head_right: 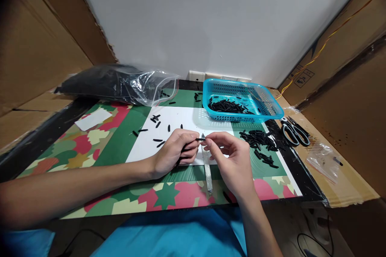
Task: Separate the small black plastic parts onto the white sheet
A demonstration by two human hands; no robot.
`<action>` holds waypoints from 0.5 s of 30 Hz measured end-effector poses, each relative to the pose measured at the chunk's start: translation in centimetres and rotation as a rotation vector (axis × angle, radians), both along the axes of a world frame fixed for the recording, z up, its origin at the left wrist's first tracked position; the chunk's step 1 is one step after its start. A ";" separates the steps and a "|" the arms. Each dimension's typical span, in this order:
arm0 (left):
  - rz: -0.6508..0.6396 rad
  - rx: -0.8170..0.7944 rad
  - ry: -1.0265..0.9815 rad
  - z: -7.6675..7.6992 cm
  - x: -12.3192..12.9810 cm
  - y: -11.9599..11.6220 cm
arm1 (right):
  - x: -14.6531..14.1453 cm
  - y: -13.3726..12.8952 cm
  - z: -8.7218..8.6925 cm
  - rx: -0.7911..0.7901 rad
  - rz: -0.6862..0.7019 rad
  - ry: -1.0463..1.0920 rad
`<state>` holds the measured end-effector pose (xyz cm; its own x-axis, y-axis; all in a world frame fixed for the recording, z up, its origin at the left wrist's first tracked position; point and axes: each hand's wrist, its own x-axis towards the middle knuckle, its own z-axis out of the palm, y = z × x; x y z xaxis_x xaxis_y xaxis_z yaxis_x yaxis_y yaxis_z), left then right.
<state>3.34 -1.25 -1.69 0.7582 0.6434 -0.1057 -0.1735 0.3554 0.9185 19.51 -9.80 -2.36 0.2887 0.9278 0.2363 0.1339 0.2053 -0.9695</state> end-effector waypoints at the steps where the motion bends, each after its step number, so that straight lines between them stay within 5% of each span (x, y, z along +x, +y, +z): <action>1: 0.001 0.000 0.000 0.0 0.0 0.0 | 0.0 0.0 0.0 -0.004 0.002 -0.008; 15: 0.037 0.004 0.010 -0.1 0.0 0.0 | -0.1 -0.2 0.3 -0.032 0.041 -0.036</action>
<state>3.32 -1.26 -1.82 0.7326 0.6716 -0.1107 -0.1775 0.3455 0.9215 19.43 -10.04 -2.04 0.2420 0.9460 0.2156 0.1608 0.1801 -0.9704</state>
